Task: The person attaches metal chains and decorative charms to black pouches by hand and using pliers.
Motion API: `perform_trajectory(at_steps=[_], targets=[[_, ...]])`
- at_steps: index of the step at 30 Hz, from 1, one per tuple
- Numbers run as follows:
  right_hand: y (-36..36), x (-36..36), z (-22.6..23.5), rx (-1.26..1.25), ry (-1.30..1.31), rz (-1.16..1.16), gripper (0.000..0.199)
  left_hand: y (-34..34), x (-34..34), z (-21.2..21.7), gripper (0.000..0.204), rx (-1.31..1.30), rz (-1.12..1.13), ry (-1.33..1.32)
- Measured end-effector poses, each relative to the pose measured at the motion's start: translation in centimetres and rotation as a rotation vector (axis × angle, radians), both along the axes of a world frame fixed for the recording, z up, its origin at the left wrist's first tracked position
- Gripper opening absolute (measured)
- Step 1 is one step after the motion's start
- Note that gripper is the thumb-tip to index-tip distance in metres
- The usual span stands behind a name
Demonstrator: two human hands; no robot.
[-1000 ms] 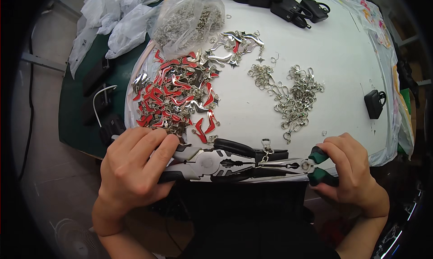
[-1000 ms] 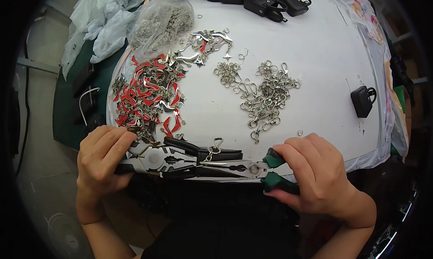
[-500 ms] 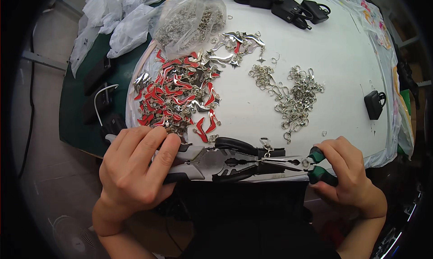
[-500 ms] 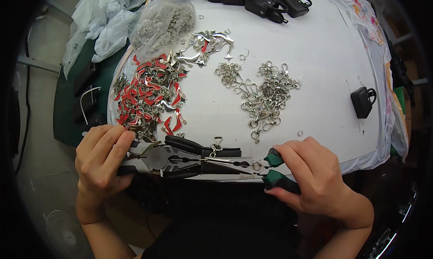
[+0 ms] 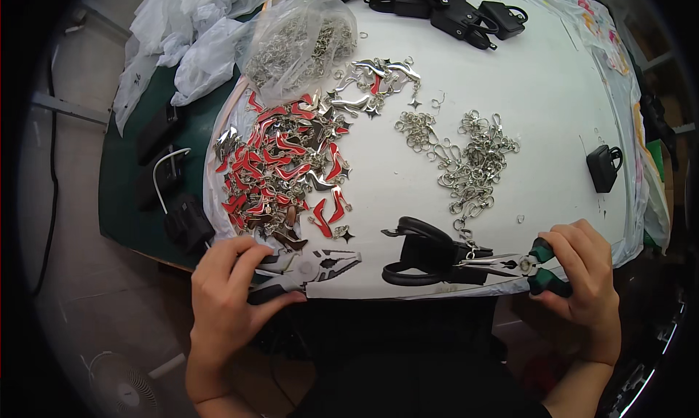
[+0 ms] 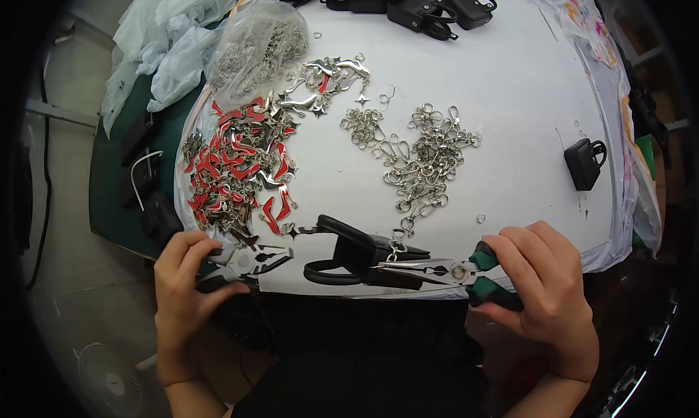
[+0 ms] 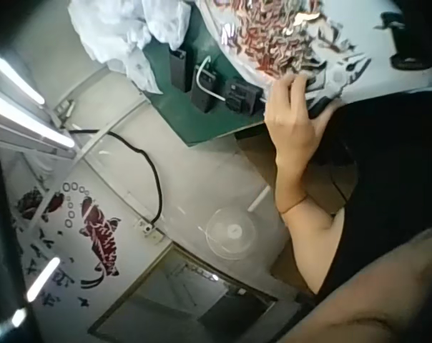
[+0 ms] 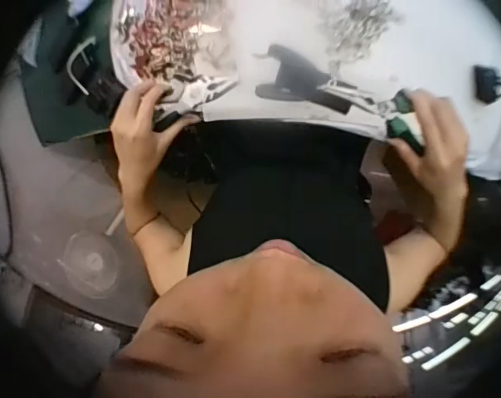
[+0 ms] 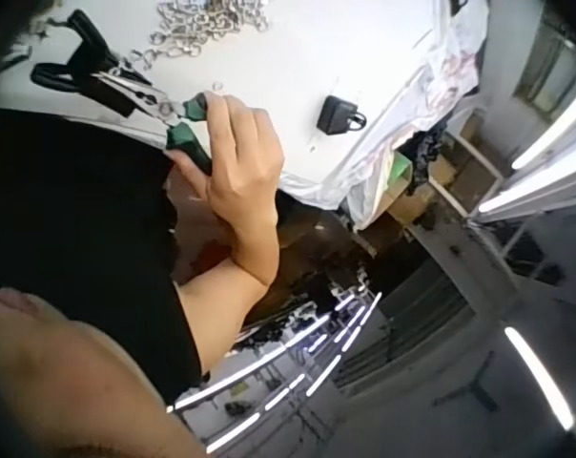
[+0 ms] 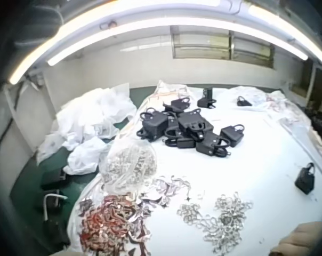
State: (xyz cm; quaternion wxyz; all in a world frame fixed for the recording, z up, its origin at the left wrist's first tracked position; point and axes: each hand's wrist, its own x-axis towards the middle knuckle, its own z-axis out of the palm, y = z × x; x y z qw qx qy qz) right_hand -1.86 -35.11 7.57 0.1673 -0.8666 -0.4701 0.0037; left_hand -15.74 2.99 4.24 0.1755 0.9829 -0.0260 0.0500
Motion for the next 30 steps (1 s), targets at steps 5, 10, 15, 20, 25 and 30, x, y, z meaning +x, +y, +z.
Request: perform_trajectory(at_steps=[5, 10, 15, 20, 25, 30], targets=[[0.3, 0.7, -0.5, 0.002, -0.014, 0.058, 0.06, -3.9, -0.8, -3.1, 0.062, 0.005, -0.068, 0.023], [1.0, 1.0, -1.8, 0.044, -0.022, 0.159, 0.059, -5.5, 1.5, -3.3, 0.062, -0.037, -0.144, 0.059], [0.1, 1.5, -2.6, 0.106, 0.043, 0.166, 0.058, -6.2, 5.0, -2.9, 0.059, -0.801, -0.269, 0.214], [-6.3, 2.8, -7.4, 0.157, 0.021, -0.348, 0.052, -5.9, 8.0, -1.6, 0.053, -0.692, -0.34, 0.065], [-9.5, 4.0, -11.3, -0.121, -0.168, -0.76, 0.063, -5.7, 9.9, -1.0, 0.05, -0.391, -0.391, 0.122], [-2.6, 5.5, -7.7, -0.111, -0.184, -0.605, 0.067, -5.3, 10.4, -1.6, 0.053, -0.35, -0.459, 0.164]])
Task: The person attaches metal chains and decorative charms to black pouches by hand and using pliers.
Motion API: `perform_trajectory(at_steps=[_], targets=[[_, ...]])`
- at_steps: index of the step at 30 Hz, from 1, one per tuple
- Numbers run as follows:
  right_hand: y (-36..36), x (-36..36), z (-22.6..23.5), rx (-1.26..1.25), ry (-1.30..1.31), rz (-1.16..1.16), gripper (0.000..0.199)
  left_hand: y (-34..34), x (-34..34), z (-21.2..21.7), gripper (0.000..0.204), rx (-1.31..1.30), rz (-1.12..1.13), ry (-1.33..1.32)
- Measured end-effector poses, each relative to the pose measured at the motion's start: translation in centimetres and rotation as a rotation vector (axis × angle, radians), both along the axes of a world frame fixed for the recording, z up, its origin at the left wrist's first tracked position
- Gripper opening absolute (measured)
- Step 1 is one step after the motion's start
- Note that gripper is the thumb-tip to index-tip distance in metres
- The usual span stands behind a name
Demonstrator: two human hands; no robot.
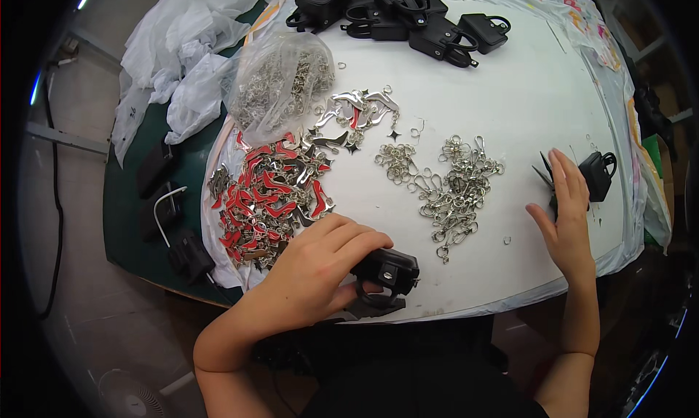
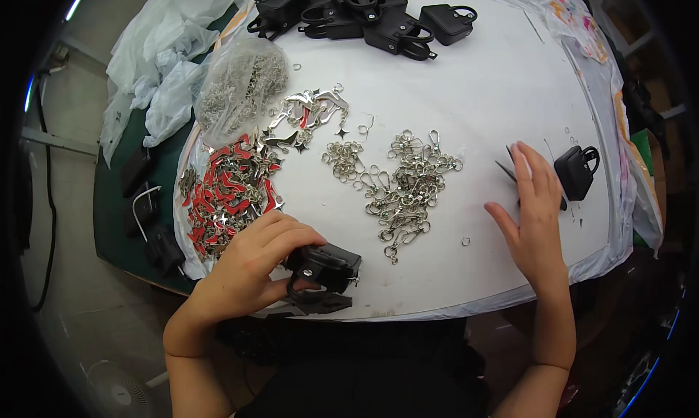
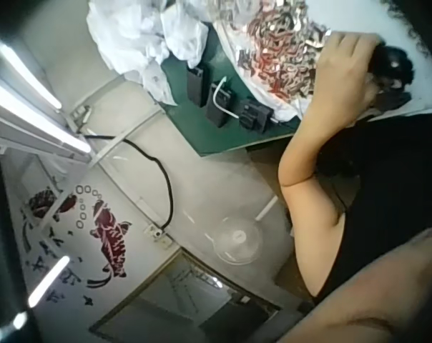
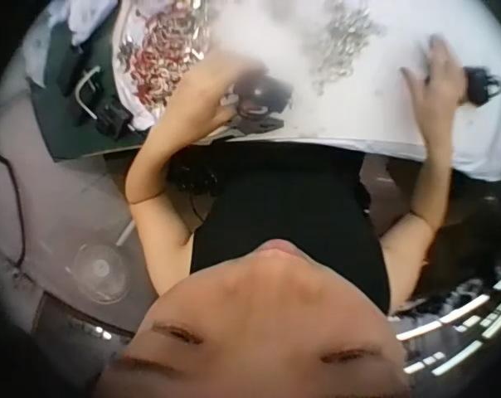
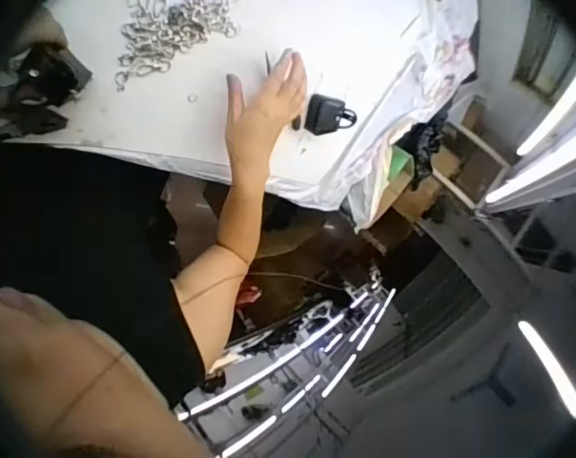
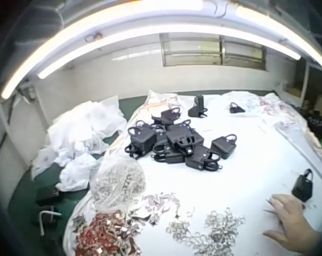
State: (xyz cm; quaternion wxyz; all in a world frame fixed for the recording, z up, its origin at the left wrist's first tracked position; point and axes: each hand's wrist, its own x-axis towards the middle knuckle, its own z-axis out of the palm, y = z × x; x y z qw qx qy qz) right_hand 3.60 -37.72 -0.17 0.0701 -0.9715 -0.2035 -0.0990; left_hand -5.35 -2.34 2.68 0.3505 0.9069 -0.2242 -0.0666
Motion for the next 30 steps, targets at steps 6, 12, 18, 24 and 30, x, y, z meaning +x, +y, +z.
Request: perform_trajectory(at_steps=[6, 12, 18, 24, 30], targets=[[9.9, 6.5, -1.4, 0.467, 0.182, 0.528, 0.018, 1.9, 1.8, 1.8, 0.065, -0.11, -0.116, 0.151], [13.7, 11.7, -1.7, 0.458, 0.596, 0.549, 0.011, 4.8, 5.4, 1.0, 0.043, -0.226, 0.165, 0.195], [12.5, 9.0, -1.1, 0.56, 0.518, 0.463, 0.012, 3.1, 9.9, -3.1, 0.028, 0.082, 0.375, -0.055], [10.2, 3.6, 0.0, 0.762, 0.528, 0.355, 0.012, 0.8, 12.1, -3.6, 0.026, 0.165, 0.399, -0.176], [9.3, 2.0, -0.4, 0.89, 0.43, 0.316, 0.011, 0.1, 13.2, -4.6, 0.023, 0.069, 0.252, -0.178]])
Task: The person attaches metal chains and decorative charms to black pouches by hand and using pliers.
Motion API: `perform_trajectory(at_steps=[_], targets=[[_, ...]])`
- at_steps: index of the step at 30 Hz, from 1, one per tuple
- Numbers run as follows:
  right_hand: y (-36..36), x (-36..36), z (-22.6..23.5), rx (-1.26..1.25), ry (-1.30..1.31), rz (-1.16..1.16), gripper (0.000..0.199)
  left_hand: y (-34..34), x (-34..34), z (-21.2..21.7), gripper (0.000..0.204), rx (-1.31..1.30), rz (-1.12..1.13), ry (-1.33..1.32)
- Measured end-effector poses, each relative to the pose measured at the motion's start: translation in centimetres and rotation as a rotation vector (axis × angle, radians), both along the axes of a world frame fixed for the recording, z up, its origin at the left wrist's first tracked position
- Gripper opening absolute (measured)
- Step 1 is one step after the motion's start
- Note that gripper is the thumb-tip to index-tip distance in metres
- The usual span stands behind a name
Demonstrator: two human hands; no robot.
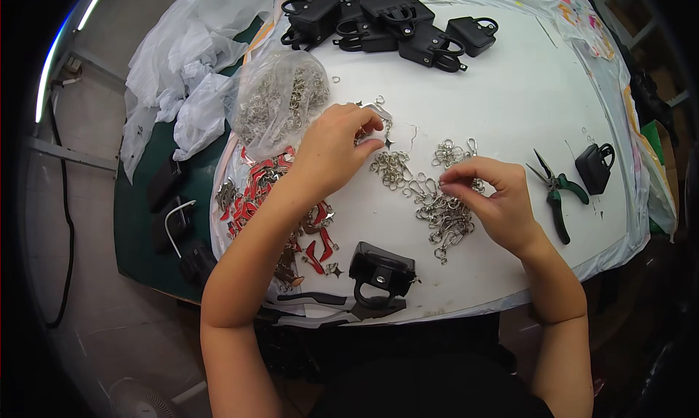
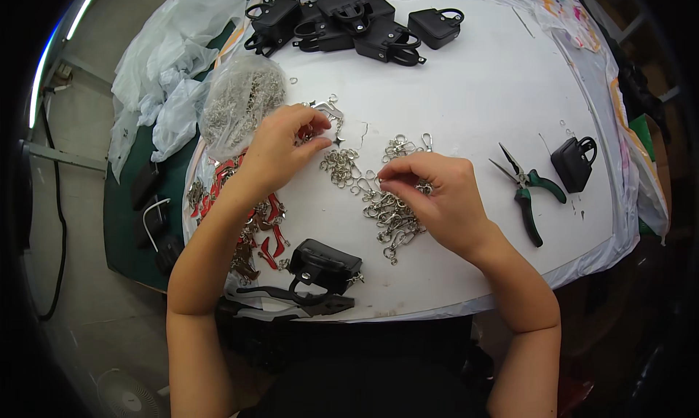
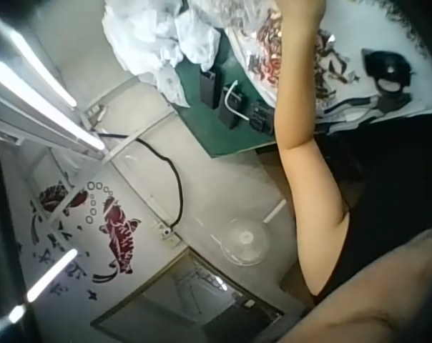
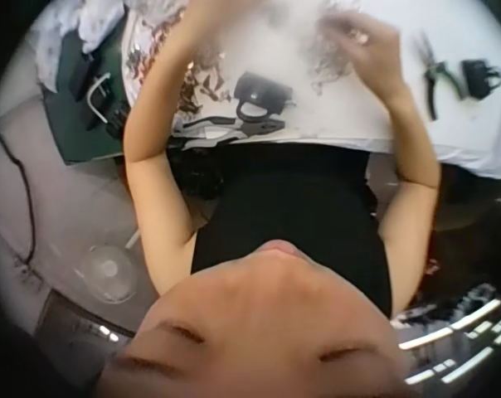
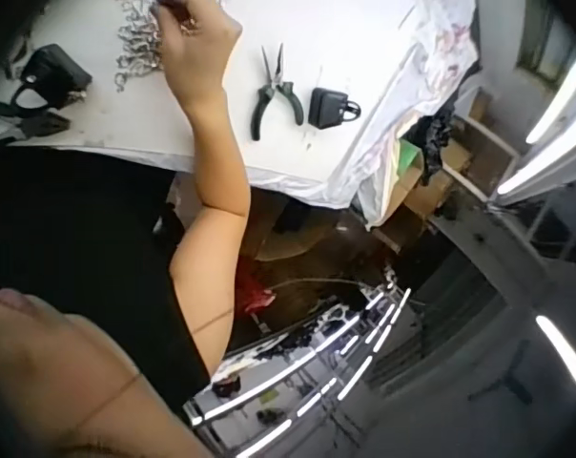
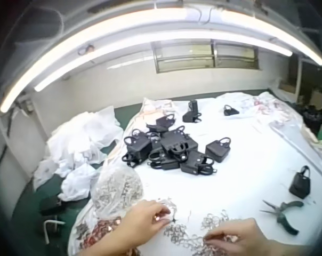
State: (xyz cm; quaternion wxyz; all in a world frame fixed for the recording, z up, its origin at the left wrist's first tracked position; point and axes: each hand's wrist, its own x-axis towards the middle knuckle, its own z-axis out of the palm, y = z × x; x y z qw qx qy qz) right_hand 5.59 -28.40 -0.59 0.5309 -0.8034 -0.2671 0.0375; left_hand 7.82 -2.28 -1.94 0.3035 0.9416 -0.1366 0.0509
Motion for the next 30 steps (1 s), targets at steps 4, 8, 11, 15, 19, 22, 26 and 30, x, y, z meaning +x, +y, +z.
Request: perform_trajectory(at_steps=[4, 8, 11, 15, 19, 22, 26, 30], targets=[[-0.1, 0.0, -0.3, 0.011, 0.062, -0.012, 0.011, -0.4, -0.2, -1.1, 0.026, 0.196, 0.176, -0.314], [-0.3, -0.1, -0.9, 0.056, 0.019, 0.017, 0.01, 0.9, 0.3, -0.4, 0.021, 0.027, 0.184, 0.03], [-0.3, 0.0, -1.1, 0.075, 0.0, 0.027, 0.009, 1.9, 0.1, 0.2, 0.018, -0.031, 0.182, 0.098], [-0.4, -0.1, -1.0, 0.079, -0.03, 0.036, 0.009, 1.4, -0.6, 2.1, 0.02, 0.129, 0.151, 0.182], [-0.3, -0.1, -1.0, 0.084, -0.036, 0.048, 0.009, 1.5, -1.0, 2.8, 0.023, 0.155, 0.157, 0.3], [-0.3, -0.1, -1.0, 0.083, -0.028, 0.064, 0.009, 2.0, -1.5, 2.4, 0.022, 0.009, 0.264, 0.338], [0.0, -0.5, -0.8, 0.169, 0.069, 0.071, 0.011, 2.2, -3.5, 1.9, 0.018, -0.588, 0.214, 0.455], [1.0, -1.4, -0.4, 0.324, 0.397, 0.006, 0.01, 1.3, -5.5, 2.2, 0.017, -1.032, 0.136, 0.513]])
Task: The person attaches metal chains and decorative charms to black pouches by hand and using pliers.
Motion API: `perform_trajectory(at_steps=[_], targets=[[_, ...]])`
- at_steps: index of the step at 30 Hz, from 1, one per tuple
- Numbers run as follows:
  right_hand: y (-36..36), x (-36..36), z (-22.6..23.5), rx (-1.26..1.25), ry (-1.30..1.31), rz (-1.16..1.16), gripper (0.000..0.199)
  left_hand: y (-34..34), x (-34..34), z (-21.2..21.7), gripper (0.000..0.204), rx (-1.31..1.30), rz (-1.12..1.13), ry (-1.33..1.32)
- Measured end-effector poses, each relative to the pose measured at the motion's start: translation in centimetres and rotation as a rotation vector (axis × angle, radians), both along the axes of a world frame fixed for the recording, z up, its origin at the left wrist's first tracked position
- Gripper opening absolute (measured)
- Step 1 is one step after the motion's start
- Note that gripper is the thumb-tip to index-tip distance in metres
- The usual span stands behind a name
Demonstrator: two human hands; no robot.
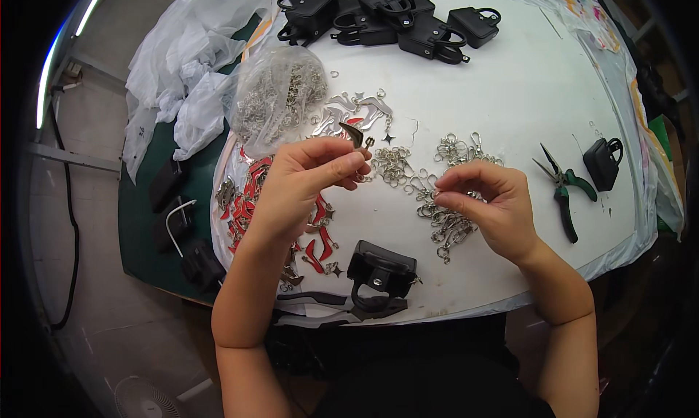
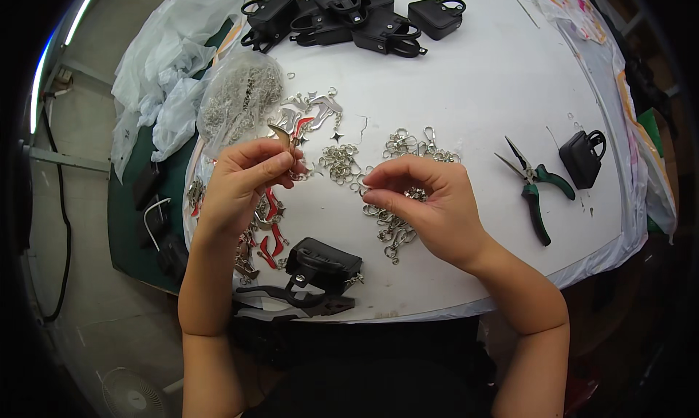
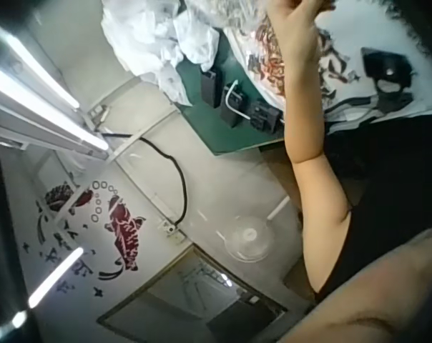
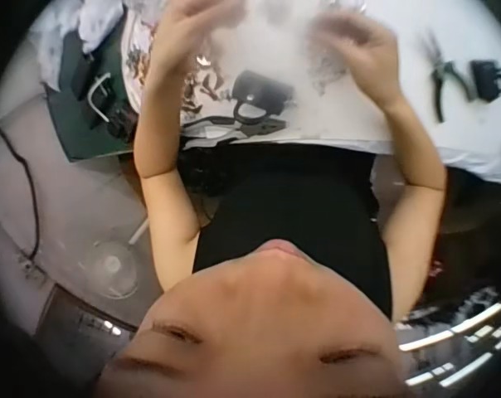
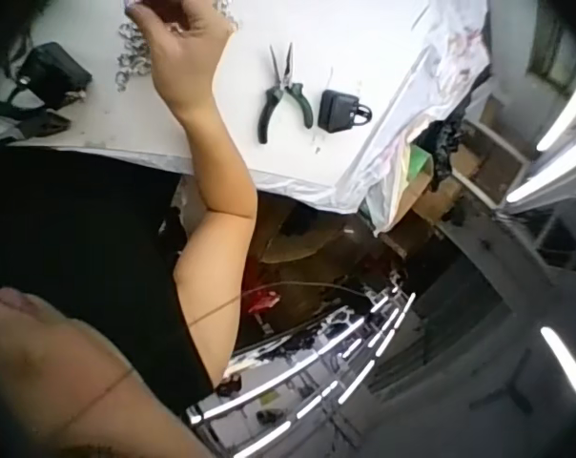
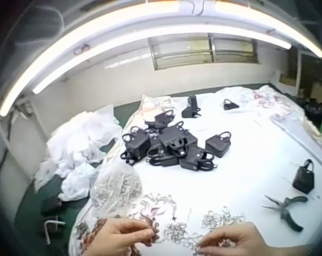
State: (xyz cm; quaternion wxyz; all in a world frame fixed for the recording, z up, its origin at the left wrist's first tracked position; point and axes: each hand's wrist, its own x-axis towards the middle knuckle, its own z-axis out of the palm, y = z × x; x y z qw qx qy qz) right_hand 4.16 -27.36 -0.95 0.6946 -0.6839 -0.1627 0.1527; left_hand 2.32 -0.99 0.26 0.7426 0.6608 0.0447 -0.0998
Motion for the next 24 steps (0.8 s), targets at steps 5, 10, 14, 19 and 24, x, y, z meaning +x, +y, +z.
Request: perform_trajectory(at_steps=[5, 10, 14, 19, 24], targets=[[0.6, 0.2, 0.3, -0.01, 0.074, 0.094, 0.01, -0.9, -0.8, 0.2, 0.016, -0.104, 0.045, 0.005], [2.7, 0.6, 1.2, -0.014, 0.268, 0.172, 0.011, -1.3, -1.2, 0.1, 0.017, -0.108, 0.044, -0.007], [4.2, 0.8, 1.5, -0.04, 0.197, 0.212, 0.01, -1.6, -1.4, -0.6, 0.021, -0.152, 0.045, -0.043], [4.6, 0.8, 0.3, 0.022, 0.245, 0.169, 0.011, -1.7, -1.7, -0.4, 0.02, -0.101, 0.059, -0.078], [4.2, 0.5, 0.2, 0.095, 0.183, 0.113, 0.009, -1.2, -1.4, 0.1, 0.021, -0.176, 0.012, -0.008]])
